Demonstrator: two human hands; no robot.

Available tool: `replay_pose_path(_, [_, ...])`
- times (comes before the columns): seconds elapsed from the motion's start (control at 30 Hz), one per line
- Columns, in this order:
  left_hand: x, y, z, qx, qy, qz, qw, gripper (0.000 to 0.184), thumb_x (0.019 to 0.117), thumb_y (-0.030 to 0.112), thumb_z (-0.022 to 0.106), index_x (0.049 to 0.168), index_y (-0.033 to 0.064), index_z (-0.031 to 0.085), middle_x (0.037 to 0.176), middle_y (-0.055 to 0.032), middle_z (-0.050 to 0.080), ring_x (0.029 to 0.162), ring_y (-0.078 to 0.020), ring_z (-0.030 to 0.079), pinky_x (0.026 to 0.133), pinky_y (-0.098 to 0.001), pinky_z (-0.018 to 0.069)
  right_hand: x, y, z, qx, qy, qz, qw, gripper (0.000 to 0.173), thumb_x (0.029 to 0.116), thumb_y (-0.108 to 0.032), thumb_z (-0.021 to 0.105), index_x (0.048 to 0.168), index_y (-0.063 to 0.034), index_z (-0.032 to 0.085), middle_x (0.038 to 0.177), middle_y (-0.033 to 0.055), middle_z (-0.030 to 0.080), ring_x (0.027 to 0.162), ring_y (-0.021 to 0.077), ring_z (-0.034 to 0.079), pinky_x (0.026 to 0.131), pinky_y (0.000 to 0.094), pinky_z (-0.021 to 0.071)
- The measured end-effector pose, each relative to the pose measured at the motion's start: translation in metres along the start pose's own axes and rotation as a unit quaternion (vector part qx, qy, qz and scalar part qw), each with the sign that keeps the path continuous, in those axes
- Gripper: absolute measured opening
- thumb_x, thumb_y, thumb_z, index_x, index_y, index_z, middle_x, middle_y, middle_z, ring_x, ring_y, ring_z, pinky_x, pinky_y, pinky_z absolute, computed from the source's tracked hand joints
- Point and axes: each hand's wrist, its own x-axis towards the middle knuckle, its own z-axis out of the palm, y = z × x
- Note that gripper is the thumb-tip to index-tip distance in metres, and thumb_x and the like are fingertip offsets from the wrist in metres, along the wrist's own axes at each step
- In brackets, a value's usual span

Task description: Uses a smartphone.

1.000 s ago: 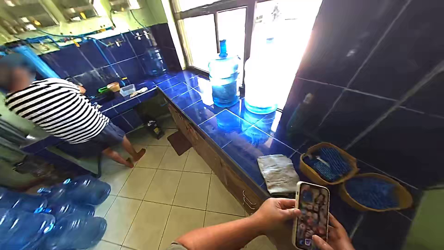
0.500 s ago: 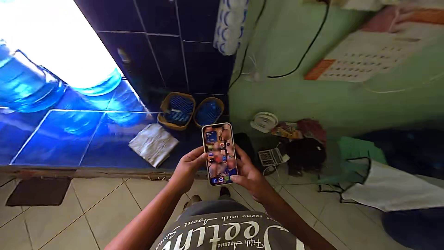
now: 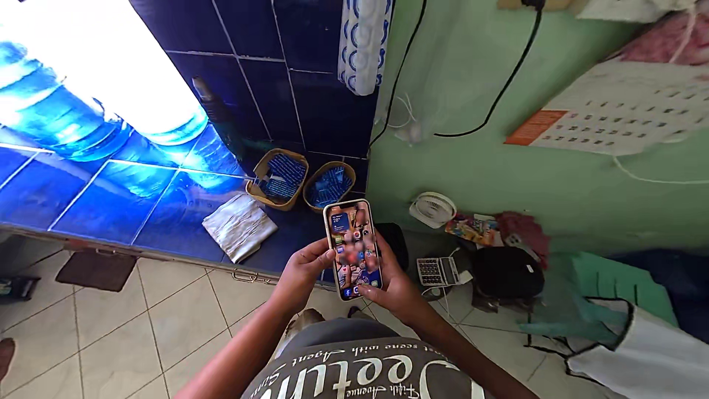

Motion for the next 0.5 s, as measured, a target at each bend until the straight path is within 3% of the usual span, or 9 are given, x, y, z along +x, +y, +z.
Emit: replay_pose_path(0.5, [-0.025,-0.013,-0.007,-0.024,0.16,0.029,0.986,0.03,0.1054,0.007,0.046,0.127,-0.0035,0.063,0.112,-0.0112,0.073,0.102,-0.0167,0.07,0.097,-0.0352,0.0561,0.043,0.008,-0.007,0.012,-0.138,0.026,0.99,0.103,0.0902,-0.007,0.072,0.162,-0.0032,-0.002,0.141,0.0193,0.056,0.121,0.0229,0.065,0.102,0.038,0.0572])
